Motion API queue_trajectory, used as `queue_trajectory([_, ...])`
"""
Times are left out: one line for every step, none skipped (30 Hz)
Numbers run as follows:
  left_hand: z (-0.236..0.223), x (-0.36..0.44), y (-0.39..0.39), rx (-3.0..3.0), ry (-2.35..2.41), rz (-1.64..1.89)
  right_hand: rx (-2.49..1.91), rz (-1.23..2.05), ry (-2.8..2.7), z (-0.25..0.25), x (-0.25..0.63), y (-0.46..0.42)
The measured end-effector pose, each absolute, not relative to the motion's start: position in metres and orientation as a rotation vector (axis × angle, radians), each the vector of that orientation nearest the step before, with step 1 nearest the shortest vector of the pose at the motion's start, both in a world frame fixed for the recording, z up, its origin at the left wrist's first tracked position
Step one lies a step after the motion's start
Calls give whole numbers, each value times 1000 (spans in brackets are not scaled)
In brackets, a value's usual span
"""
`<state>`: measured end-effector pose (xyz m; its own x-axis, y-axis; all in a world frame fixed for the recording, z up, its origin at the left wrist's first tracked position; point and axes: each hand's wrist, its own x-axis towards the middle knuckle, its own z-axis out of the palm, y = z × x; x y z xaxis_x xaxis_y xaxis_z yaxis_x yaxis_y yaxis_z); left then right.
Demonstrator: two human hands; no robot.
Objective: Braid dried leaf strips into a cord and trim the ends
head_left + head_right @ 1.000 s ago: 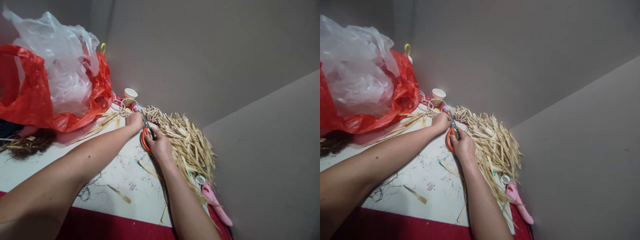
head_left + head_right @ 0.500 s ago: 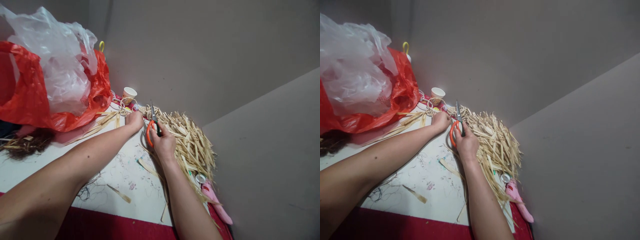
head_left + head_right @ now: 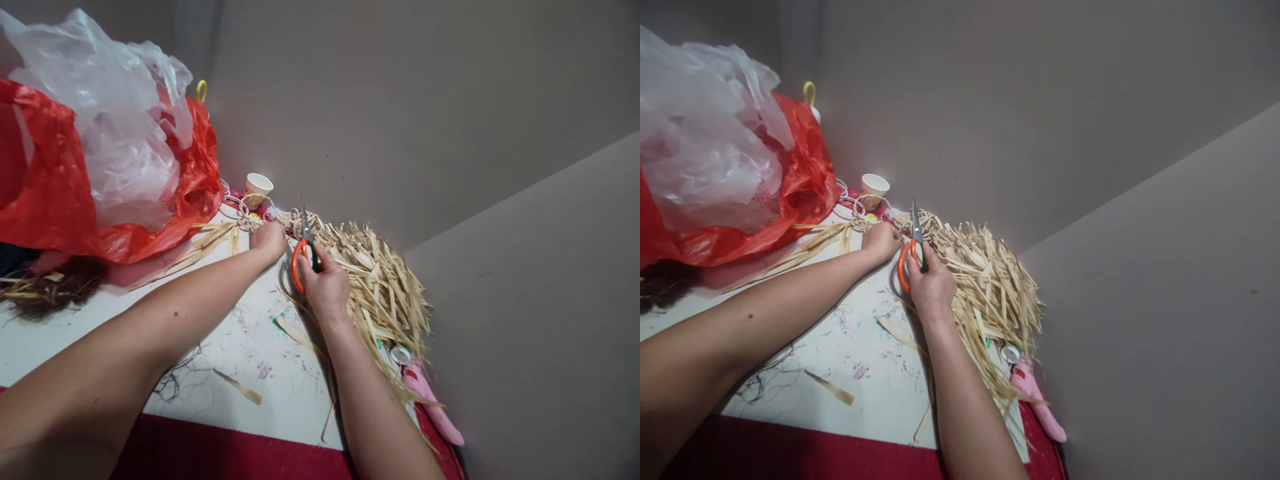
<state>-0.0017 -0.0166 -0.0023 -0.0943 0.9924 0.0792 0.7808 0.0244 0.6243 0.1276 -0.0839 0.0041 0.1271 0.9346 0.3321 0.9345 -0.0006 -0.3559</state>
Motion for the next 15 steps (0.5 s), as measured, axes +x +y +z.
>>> queue_trajectory([-2,-2,-17,1803,1925,761,-1966,32,-1840,4,127,-84])
queue_trajectory([-2,-2,-17,1798,1925,763,-2003,71,-1877,3,127,-84])
queue_trajectory([-2,-2,-17,1791,1926,763,-2023,103,-1895,3,127,-84])
queue_trajectory([-2,-2,-17,1780,1930,762,-2017,117,-1890,3,128,-84])
queue_trajectory([-2,-2,-17,1769,1935,763,-1985,111,-1860,4,128,-84])
queue_trajectory([-2,-2,-17,1763,1934,764,-1934,95,-1822,4,129,-84])
queue_trajectory([-2,-2,-17,1762,1931,765,-1878,69,-1783,4,130,-84])
queue_trajectory([-2,-2,-17,1765,1929,763,-1831,37,-1750,5,130,-84])
queue_trajectory([-2,-2,-17,1769,1927,761,-1808,15,-1739,5,130,-84])
queue_trajectory([-2,-2,-17,1773,1926,759,-1817,12,-1754,5,130,-84])
queue_trajectory([-2,-2,-17,1777,1923,758,-1859,25,-1789,4,130,-84])
queue_trajectory([-2,-2,-16,1781,1920,762,-1914,54,-1837,3,130,-84])
queue_trajectory([-3,-2,-16,1781,1918,769,-1963,91,-1877,2,130,-83])
queue_trajectory([-3,-2,-15,1782,1914,779,-1991,124,-1895,2,130,-83])
queue_trajectory([-4,-2,-15,1783,1914,788,-1990,138,-1885,1,131,-82])
